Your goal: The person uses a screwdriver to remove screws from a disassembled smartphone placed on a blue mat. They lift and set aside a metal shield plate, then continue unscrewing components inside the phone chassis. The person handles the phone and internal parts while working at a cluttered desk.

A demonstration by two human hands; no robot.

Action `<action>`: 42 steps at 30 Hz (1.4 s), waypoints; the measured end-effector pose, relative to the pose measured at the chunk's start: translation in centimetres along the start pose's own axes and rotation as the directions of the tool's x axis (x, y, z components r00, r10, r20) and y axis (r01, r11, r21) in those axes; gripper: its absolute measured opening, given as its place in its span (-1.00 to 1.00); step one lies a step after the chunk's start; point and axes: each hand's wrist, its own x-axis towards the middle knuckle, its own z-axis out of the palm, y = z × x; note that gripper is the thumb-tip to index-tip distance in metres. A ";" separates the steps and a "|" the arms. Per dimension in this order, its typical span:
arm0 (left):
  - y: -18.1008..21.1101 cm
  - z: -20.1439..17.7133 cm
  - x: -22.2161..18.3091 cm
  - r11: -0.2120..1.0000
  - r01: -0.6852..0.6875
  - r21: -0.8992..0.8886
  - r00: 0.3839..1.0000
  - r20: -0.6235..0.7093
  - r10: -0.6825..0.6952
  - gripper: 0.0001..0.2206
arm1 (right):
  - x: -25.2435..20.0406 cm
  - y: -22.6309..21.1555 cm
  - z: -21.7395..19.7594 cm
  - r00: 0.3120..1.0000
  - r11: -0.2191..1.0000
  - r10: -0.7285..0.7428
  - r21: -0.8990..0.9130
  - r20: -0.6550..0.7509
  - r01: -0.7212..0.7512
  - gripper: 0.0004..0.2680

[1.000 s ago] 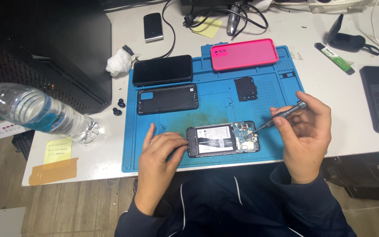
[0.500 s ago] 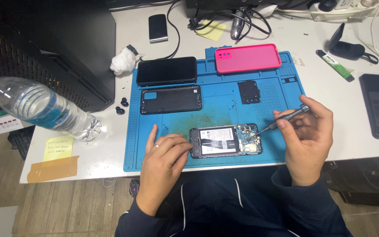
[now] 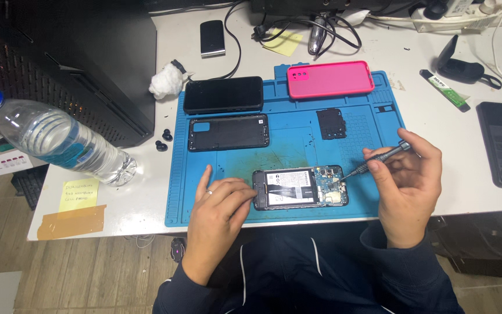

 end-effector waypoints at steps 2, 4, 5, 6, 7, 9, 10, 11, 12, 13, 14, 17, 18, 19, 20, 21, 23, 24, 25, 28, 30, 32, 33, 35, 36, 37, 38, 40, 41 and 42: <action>-0.1 0.1 0.0 1.000 0.004 0.002 1.000 0.001 -0.004 -0.92 | 0.0 0.1 0.1 1.000 1.000 -0.004 0.003 -0.004 0.004 -0.65; -0.1 0.1 0.0 1.000 0.008 0.003 1.000 0.001 -0.008 -0.92 | 0.0 0.1 0.1 1.000 1.000 -0.009 0.007 -0.008 0.009 -0.64; 0.0 0.1 0.0 1.000 0.013 0.004 1.000 0.011 -0.013 -0.92 | 0.0 0.0 0.1 1.000 1.000 -0.010 -0.007 -0.004 0.010 -0.65; 0.0 0.0 0.0 1.000 0.018 0.005 1.000 0.021 -0.018 -0.92 | 0.0 -0.1 0.0 1.000 1.000 -0.011 -0.021 0.001 0.011 -0.65; 0.0 0.0 0.0 1.000 0.017 0.005 1.000 0.021 -0.017 -0.92 | 0.0 -0.1 0.1 1.000 1.000 -0.011 -0.020 0.001 0.011 -0.65; 0.1 0.0 -0.1 1.000 -0.009 0.005 1.000 0.002 0.009 -0.92 | 0.0 0.0 0.0 1.000 1.000 -0.009 -0.013 -0.002 0.009 -0.65; 0.1 0.0 -0.1 1.000 -0.009 0.005 1.000 0.002 0.009 -0.92 | 0.0 0.0 0.0 1.000 1.000 -0.010 -0.014 -0.002 0.010 -0.65; 0.1 0.0 -0.1 1.000 -0.022 0.011 1.000 -0.001 0.022 -0.91 | 0.0 0.0 0.0 1.000 1.000 -0.013 -0.015 0.002 0.013 -0.65; 0.2 0.0 -0.1 0.999 -0.034 0.017 0.999 -0.005 0.034 -0.91 | 0.0 0.0 0.0 1.000 1.000 -0.016 -0.017 0.007 0.016 -0.65; 0.1 0.0 -0.1 0.999 -0.034 0.016 0.999 -0.006 0.034 -0.91 | 0.0 0.2 0.0 1.000 1.000 -0.017 -0.018 0.008 0.017 -0.65; 0.1 0.0 -0.1 0.998 -0.055 0.023 0.998 -0.009 0.055 -0.91 | 0.0 0.3 0.1 1.000 1.000 -0.014 -0.001 -0.005 0.014 -0.65; 0.2 -0.1 -0.2 0.998 -0.061 0.031 0.998 -0.019 0.061 -0.92 | -0.1 0.2 0.1 0.999 0.999 -0.034 0.005 -0.003 0.034 -0.65; 0.2 -0.1 -0.2 0.998 -0.045 0.034 0.999 -0.026 0.046 -0.91 | 0.0 0.2 0.2 0.998 0.998 -0.056 -0.003 0.014 0.056 -0.65; 0.2 -0.1 -0.2 0.998 -0.045 0.035 0.998 -0.032 0.046 -0.91 | -0.2 0.1 0.4 0.998 0.998 -0.061 -0.003 0.016 0.061 -0.65; 0.1 0.0 -0.3 1.000 0.001 0.030 0.998 -0.064 0.001 -0.93 | -0.3 0.0 0.7 0.999 0.999 -0.043 -0.016 0.032 0.044 -0.63; 0.1 0.0 -0.3 0.999 0.047 0.024 0.994 -0.095 -0.044 -0.93 | -0.5 -0.1 0.9 0.999 0.999 -0.025 -0.029 0.048 0.026 -0.62; 0.1 0.2 -0.2 0.998 0.048 0.034 0.994 -0.098 -0.044 -0.93 | -0.5 -1.6 2.6 0.994 1.000 0.004 -0.017 0.106 -0.002 -0.61; 0.1 0.2 -0.2 0.997 0.054 0.048 0.994 -0.099 -0.049 -0.93 | -0.5 -2.3 3.4 0.985 0.999 0.037 -0.003 0.168 -0.037 -0.59; 0.3 0.2 -0.1 0.998 0.052 0.046 0.994 -0.100 -0.047 -0.93 | -0.4 -2.5 4.3 0.985 0.999 0.035 -0.006 0.167 -0.034 -0.59; 0.5 0.1 0.2 0.995 0.059 0.077 0.991 -0.120 -0.050 -0.97 | -0.3 -3.0 7.1 0.938 0.998 -0.049 0.052 0.342 0.033 -0.62; 0.4 -0.1 0.3 0.996 0.044 0.081 0.995 -0.095 -0.037 -0.98 | -0.2 -3.3 8.8 0.910 0.996 -0.064 -0.036 0.409 0.086 -0.66; 0.0 0.0 0.0 0.997 0.027 0.078 0.997 -0.081 -0.021 -0.93 | -0.2 -2.9 9.3 0.913 0.998 -0.047 -0.024 0.406 0.062 -0.67; -0.2 0.2 -0.2 0.997 0.019 0.076 0.998 -0.069 -0.013 -0.87 | -0.3 -2.6 9.5 0.911 0.999 -0.027 -0.012 0.412 0.035 -0.67; -0.3 -0.1 -0.1 0.996 0.010 0.087 0.999 -0.043 -0.006 -0.76 | -0.1 -2.7 9.6 0.912 1.000 -0.019 -0.013 0.409 0.026 -0.67; -0.2 -0.1 -0.3 0.995 0.004 0.102 1.000 -0.017 -0.002 -0.66 | -0.2 -2.7 9.5 0.913 1.000 -0.011 -0.009 0.409 0.016 -0.68; -0.3 0.0 -0.4 0.995 0.005 0.097 1.000 -0.013 -0.003 -0.66 | -0.3 -2.6 9.6 0.913 1.000 -0.005 -0.015 0.408 0.012 -0.68; -0.4 0.1 -0.4 0.994 -0.004 0.108 1.000 -0.023 0.007 -0.64 | -0.3 -2.6 9.6 0.915 1.000 -0.003 -0.016 0.403 0.010 -0.67; -0.5 0.2 -0.4 0.993 -0.014 0.118 0.999 -0.036 0.018 -0.61 | -0.3 -2.6 9.7 0.917 1.000 -0.002 -0.019 0.399 0.011 -0.67; -0.5 0.2 -0.4 0.993 -0.012 0.119 0.999 -0.040 0.017 -0.63 | -0.2 -2.5 9.7 0.916 0.999 -0.015 -0.024 0.402 0.027 -0.67; -0.4 0.2 -0.5 0.993 -0.008 0.122 0.999 -0.045 0.013 -0.66 | -0.2 -2.5 9.7 0.913 0.999 -0.028 -0.027 0.408 0.042 -0.67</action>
